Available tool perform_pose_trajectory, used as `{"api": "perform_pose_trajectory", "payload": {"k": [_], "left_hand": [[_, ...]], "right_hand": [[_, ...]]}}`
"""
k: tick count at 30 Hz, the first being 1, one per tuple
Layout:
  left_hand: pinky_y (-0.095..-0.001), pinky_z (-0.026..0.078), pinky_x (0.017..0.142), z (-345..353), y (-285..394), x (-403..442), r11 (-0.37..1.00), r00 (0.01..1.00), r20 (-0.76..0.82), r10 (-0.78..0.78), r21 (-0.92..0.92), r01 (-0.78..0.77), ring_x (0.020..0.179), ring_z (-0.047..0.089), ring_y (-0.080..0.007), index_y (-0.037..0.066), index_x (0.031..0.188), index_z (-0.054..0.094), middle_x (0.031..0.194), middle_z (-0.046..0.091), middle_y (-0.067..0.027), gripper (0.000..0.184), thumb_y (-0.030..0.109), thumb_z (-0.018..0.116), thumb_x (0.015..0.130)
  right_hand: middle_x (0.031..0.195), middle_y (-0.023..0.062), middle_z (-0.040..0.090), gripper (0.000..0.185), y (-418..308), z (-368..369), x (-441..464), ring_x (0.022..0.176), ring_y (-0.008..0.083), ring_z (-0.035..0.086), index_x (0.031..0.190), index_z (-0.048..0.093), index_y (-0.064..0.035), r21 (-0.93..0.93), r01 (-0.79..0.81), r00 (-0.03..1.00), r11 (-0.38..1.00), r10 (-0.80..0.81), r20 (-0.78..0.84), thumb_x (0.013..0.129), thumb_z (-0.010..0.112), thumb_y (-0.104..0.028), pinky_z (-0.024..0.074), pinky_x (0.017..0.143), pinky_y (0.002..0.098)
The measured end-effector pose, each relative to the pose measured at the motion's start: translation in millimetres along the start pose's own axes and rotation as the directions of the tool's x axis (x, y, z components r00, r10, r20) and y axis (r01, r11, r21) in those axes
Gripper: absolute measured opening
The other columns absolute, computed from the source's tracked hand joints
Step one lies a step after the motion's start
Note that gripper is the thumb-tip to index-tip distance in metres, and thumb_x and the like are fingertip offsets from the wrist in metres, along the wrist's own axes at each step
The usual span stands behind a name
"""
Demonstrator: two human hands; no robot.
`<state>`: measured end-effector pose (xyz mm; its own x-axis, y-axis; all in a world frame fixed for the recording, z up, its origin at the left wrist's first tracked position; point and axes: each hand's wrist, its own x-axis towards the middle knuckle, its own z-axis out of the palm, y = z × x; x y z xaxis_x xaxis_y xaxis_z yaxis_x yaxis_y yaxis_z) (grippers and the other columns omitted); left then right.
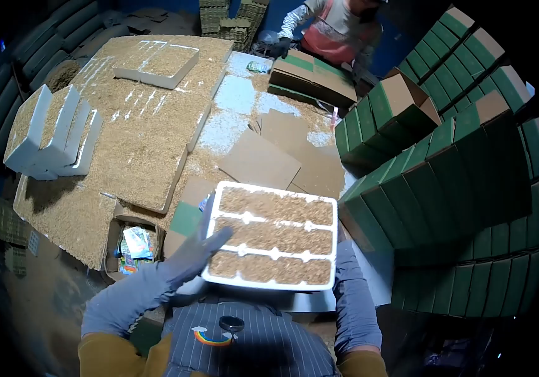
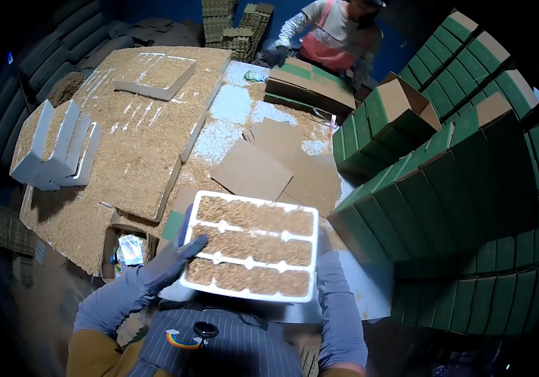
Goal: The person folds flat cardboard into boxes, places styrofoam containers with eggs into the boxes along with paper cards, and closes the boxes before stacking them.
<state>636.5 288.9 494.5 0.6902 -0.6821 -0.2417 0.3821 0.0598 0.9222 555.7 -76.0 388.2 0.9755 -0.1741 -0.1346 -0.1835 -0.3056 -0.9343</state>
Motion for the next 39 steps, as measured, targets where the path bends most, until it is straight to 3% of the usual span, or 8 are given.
{"api": "perform_pose_trajectory", "payload": {"k": [11,15,20,25,27,29,37,39], "left_hand": [[-0.0421,0.05,0.09,11.4,-48.2,-4.5,0.496,0.965,-0.253,-0.062,0.832,0.25,0.11,0.057,-0.0391,-0.006,0.146,0.015,0.137,0.042,-0.0287,0.074,0.027,0.056,0.095],[-0.0398,0.048,0.096,18.9,-49.1,-16.4,0.111,0.956,-0.015,0.292,0.994,-0.019,0.115,0.054,-0.036,-0.008,0.137,0.035,0.132,0.045,-0.0245,0.053,0.011,0.052,0.09],[-0.0366,0.053,0.081,-9.5,-7.2,-19.8,0.587,0.811,-0.391,0.436,0.806,0.073,0.094,0.064,-0.0299,0.005,0.109,0.064,0.103,0.065,-0.0132,0.023,0.011,0.065,0.087],[-0.0382,0.049,0.082,-96.8,-83.6,49.5,0.676,0.815,-0.508,0.279,0.707,0.209,0.092,0.062,-0.0299,0.007,0.107,0.064,0.1,0.061,-0.014,0.029,0.026,0.067,0.085],[-0.0384,0.049,0.083,-105.5,-108.5,75.8,0.613,0.852,-0.445,0.276,0.764,0.201,0.093,0.061,-0.0295,0.008,0.105,0.064,0.1,0.06,-0.0137,0.032,0.03,0.068,0.082],[-0.0388,0.048,0.085,-109.2,-127.7,96.8,0.248,0.869,-0.356,0.344,0.927,0.281,0.095,0.06,-0.0286,0.009,0.102,0.064,0.105,0.059,-0.0136,0.035,0.032,0.071,0.078],[-0.0397,0.05,0.08,-128.4,-104.5,95.8,0.654,0.734,-0.624,0.269,0.677,0.337,0.089,0.061,-0.0313,0.003,0.088,0.066,0.095,0.062,-0.0152,0.014,0.013,0.067,0.079],[-0.0375,0.05,0.077,-106.9,-58.0,64.2,0.629,0.618,-0.55,0.561,0.769,0.114,0.088,0.061,-0.0301,0.002,0.093,0.067,0.094,0.061,-0.0139,0.019,0.008,0.07,0.075]], "right_hand": [[0.108,0.0063,0.066,0.037,6.5,-34.2,60.6,0.105,0.0168,0.06,0.115,0.064,-0.0026,0.188,-0.303,0.947,0.934,0.272,0.172,0.089,0.063,-0.028,0.0483,0.09,0.0315],[0.12,0.0167,0.062,0.054,13.7,-0.8,150.6,0.114,0.0309,0.057,0.127,0.059,-0.01,-0.511,-0.02,0.997,0.859,-0.023,-0.077,0.078,0.075,-0.029,0.0437,0.1,0.0392],[0.136,0.0162,0.047,0.088,46.0,27.7,222.9,0.13,0.0337,0.041,0.146,0.031,-0.0149,-0.811,-0.077,0.997,0.58,0.028,-0.075,0.074,0.076,-0.036,0.0335,0.108,0.0444],[0.124,0.0154,0.057,0.069,41.2,38.0,213.7,0.111,0.0272,0.055,0.133,0.048,-0.0094,-0.903,-0.158,0.987,0.4,0.034,-0.158,0.074,0.077,-0.028,0.0436,0.095,0.0391],[0.101,0.0094,0.065,0.043,62.0,9.9,210.6,0.088,0.0174,0.06,0.116,0.062,-0.0047,-0.087,-0.231,0.966,0.969,0.218,-0.138,0.078,0.074,-0.02,0.0482,0.081,0.0299],[0.085,0.0041,0.064,0.023,42.9,-20.1,177.4,0.076,0.0111,0.057,0.102,0.067,-0.0017,0.076,-0.123,0.966,0.989,0.137,-0.219,0.083,0.071,-0.013,0.0469,0.07,0.0242],[0.093,0.0051,0.063,0.024,-74.3,-32.2,-28.5,0.084,0.0132,0.058,0.11,0.06,0.0017,-0.028,0.044,0.671,0.999,-0.05,-0.74,0.092,0.062,-0.013,0.047,0.074,0.0282],[0.097,0.0078,0.061,0.02,-86.7,-3.7,-68.8,0.088,0.0168,0.058,0.108,0.06,-0.0002,-0.427,0.075,0.527,0.901,-0.399,-0.75,0.09,0.059,-0.009,0.0489,0.079,0.0325]]}}
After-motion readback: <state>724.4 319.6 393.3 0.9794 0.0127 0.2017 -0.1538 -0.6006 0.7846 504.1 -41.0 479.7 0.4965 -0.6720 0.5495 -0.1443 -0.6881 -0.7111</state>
